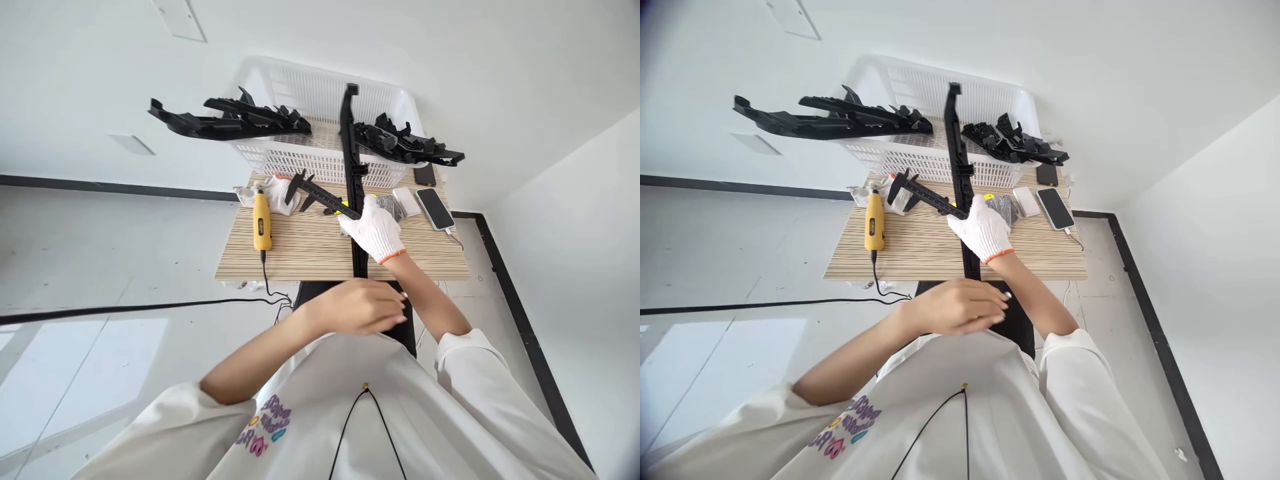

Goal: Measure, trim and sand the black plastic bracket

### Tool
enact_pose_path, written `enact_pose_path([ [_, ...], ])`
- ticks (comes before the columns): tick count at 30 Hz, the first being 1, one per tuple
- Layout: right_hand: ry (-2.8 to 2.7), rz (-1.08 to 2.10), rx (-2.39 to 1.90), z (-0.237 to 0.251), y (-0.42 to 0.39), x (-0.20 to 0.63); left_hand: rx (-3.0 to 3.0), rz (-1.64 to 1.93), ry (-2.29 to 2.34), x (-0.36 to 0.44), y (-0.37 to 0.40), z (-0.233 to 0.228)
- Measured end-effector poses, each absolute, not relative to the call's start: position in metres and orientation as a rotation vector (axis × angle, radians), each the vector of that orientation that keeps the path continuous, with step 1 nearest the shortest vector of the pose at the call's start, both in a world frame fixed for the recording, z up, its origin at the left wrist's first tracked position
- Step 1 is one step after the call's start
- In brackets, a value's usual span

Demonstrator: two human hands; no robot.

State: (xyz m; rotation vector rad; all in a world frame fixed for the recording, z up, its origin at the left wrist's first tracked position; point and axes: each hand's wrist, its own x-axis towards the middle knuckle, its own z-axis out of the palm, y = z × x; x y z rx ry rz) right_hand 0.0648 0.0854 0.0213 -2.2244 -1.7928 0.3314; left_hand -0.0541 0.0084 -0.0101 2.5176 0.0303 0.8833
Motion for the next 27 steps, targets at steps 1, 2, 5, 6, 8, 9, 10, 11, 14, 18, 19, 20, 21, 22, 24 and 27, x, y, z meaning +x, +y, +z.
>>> enact_pose_path([
  [1,-1.741,0.375,-2.203,0.021,0.084,0.068,2.439,1.001,0.16,-0.064,0.011,-0.017],
  [2,-1.692,0.422,-2.174,0.02,0.084,0.07,2.339,1.157,0.357,-0.073,0.013,-0.025],
  [5,-1.569,0.541,-2.056,0.018,0.081,0.071,1.891,1.441,1.019,-0.087,0.018,-0.049],
  [6,-1.538,0.558,-2.015,0.018,0.081,0.069,1.761,1.388,1.102,-0.088,0.019,-0.055],
  [8,-1.511,0.568,-1.949,0.02,0.079,0.065,1.629,1.101,1.042,-0.088,0.021,-0.061],
  [9,-1.518,0.574,-1.927,0.021,0.078,0.062,1.604,0.939,0.968,-0.087,0.021,-0.062],
  [10,-1.541,0.584,-1.911,0.023,0.077,0.061,1.587,0.807,0.906,-0.087,0.022,-0.061],
  [11,-1.577,0.6,-1.896,0.025,0.075,0.061,1.569,0.722,0.867,-0.087,0.023,-0.06],
  [14,-1.706,0.678,-1.81,0.031,0.069,0.068,1.511,0.732,0.86,-0.089,0.024,-0.056],
  [18,-1.79,0.771,-1.601,0.036,0.06,0.091,1.409,0.832,0.869,-0.094,0.027,-0.059],
  [19,-1.79,0.803,-1.555,0.036,0.058,0.098,1.36,0.852,0.851,-0.095,0.028,-0.06],
  [20,-1.788,0.842,-1.518,0.036,0.057,0.105,1.309,0.869,0.829,-0.096,0.029,-0.062],
  [21,-1.789,0.877,-1.489,0.036,0.056,0.111,1.262,0.885,0.806,-0.097,0.031,-0.064],
  [22,-1.799,0.895,-1.466,0.036,0.056,0.117,1.224,0.902,0.785,-0.097,0.033,-0.065],
  [24,-1.852,0.851,-1.437,0.036,0.056,0.127,1.188,0.923,0.755,-0.096,0.038,-0.068],
  [27,-1.952,0.615,-1.495,0.036,0.057,0.134,1.188,0.932,0.723,-0.095,0.045,-0.068],
])
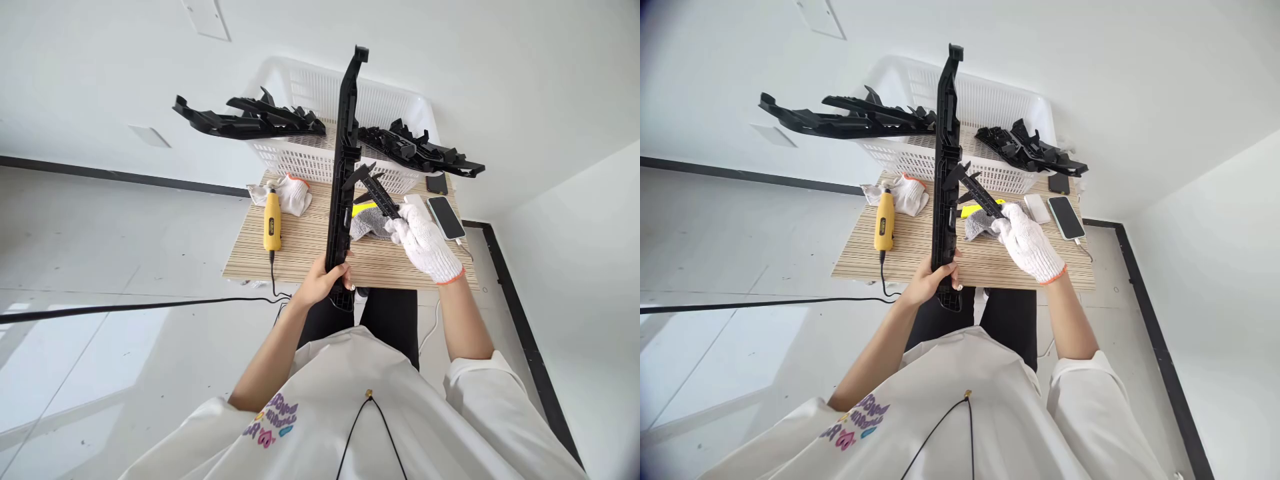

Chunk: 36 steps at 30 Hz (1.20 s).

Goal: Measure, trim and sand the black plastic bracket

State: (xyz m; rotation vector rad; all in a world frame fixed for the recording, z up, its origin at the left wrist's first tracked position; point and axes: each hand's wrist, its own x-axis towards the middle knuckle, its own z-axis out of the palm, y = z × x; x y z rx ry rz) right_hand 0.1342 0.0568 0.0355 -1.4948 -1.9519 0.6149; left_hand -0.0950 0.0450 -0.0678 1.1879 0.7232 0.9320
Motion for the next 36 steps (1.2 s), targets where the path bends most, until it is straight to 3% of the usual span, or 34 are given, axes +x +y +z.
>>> enact_pose_path([
  [10,-1.844,0.033,-1.814,0.039,0.056,0.122,1.236,0.878,0.659,-0.096,0.053,-0.067],
  [22,-2.284,-0.324,-1.79,0.046,0.069,0.121,1.277,0.841,0.678,-0.1,0.048,-0.074],
  [36,-2.511,-0.427,-1.789,0.052,0.075,0.127,1.288,0.82,0.74,-0.101,0.047,-0.075],
])
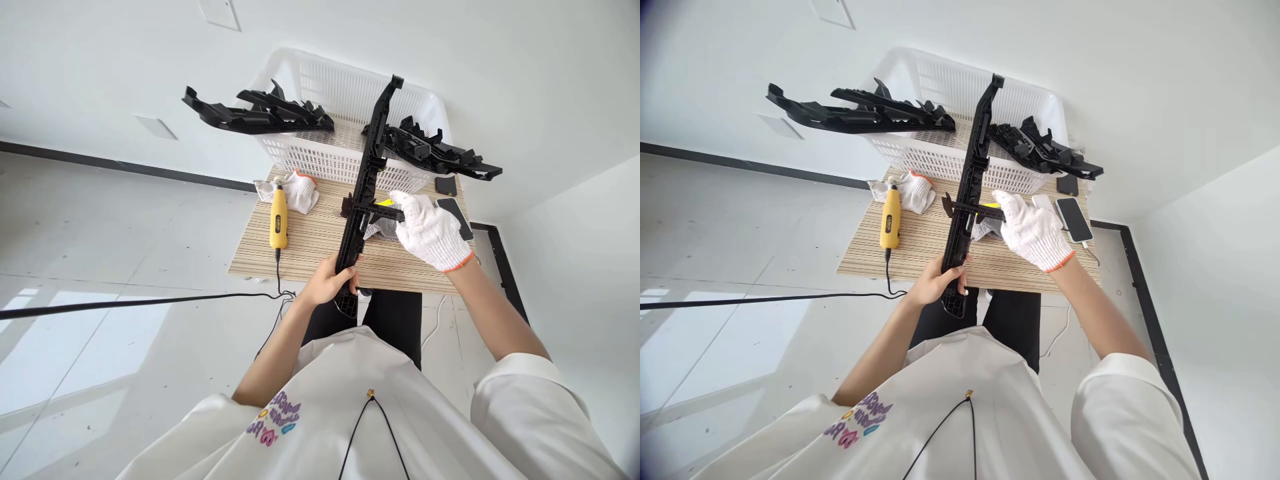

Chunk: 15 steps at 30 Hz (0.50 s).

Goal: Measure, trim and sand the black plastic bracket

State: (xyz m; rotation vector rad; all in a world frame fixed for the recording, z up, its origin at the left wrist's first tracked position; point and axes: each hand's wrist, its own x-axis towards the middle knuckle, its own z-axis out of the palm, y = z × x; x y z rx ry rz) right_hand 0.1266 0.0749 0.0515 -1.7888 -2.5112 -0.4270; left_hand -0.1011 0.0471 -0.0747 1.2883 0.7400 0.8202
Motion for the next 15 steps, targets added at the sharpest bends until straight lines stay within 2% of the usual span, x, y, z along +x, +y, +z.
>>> enact_pose_path([
  [15,-2.431,-0.456,-1.841,0.0454,0.074,0.1233,1.279,0.816,0.733,-0.1011,0.0471,-0.0731],
])
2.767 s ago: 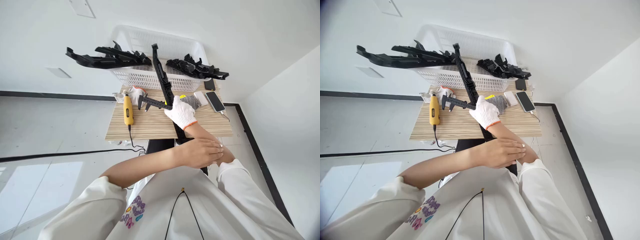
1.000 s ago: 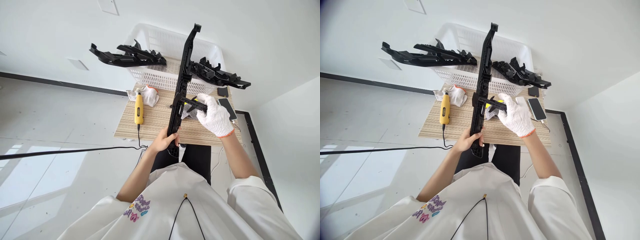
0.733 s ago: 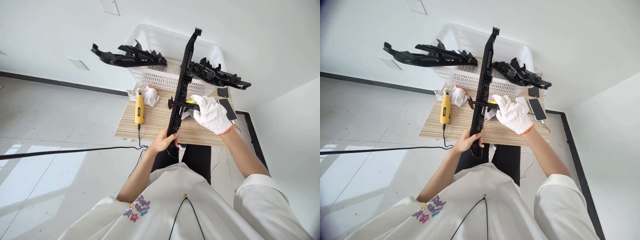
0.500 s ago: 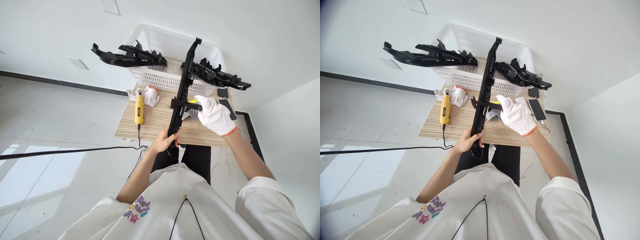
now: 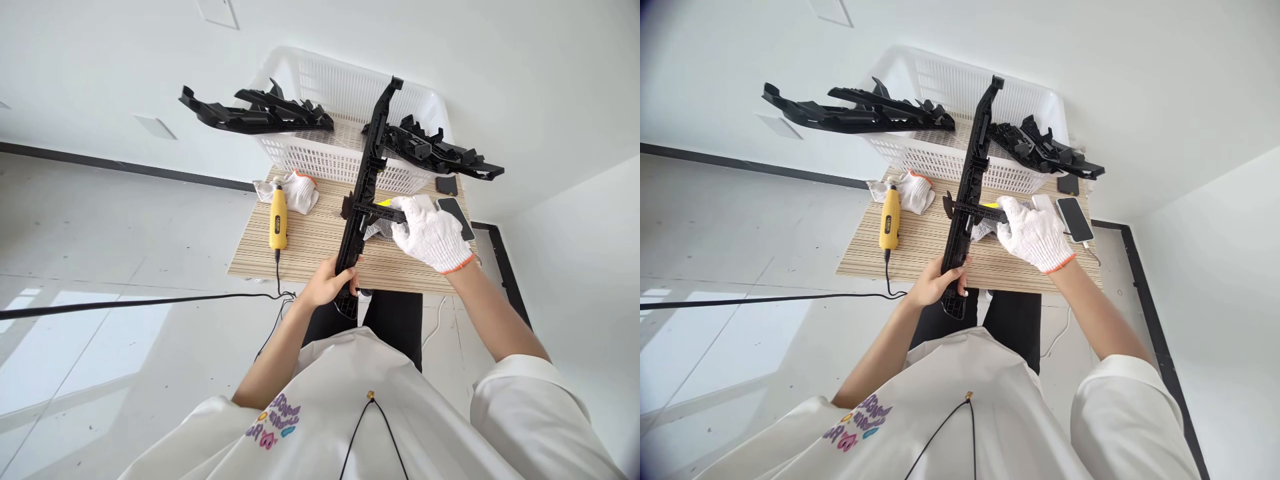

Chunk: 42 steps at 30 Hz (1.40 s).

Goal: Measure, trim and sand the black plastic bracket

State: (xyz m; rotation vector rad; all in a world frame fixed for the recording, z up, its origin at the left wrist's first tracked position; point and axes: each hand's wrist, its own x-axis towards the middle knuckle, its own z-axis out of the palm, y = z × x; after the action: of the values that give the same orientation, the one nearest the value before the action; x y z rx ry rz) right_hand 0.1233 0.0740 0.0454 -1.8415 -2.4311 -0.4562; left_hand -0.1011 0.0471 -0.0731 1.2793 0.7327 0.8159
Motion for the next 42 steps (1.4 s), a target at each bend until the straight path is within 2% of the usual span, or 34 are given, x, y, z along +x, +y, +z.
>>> enact_pose_path([
  [10,-2.307,-0.542,-1.734,0.032,0.071,0.128,1.166,0.833,0.647,-0.104,0.049,-0.071],
  [18,-2.434,-0.544,-1.708,0.004,0.054,0.123,1.18,0.815,0.671,-0.104,0.05,-0.07],
  [33,-2.405,-0.423,-1.705,0.005,0.045,0.127,1.186,0.813,0.68,-0.102,0.051,-0.073],
  [38,-2.209,-0.206,-1.716,0.01,0.044,0.125,1.195,0.825,0.702,-0.104,0.049,-0.072],
  [42,-1.684,0.298,-1.784,0.004,0.039,0.102,1.285,0.802,0.698,-0.096,0.048,-0.073],
])
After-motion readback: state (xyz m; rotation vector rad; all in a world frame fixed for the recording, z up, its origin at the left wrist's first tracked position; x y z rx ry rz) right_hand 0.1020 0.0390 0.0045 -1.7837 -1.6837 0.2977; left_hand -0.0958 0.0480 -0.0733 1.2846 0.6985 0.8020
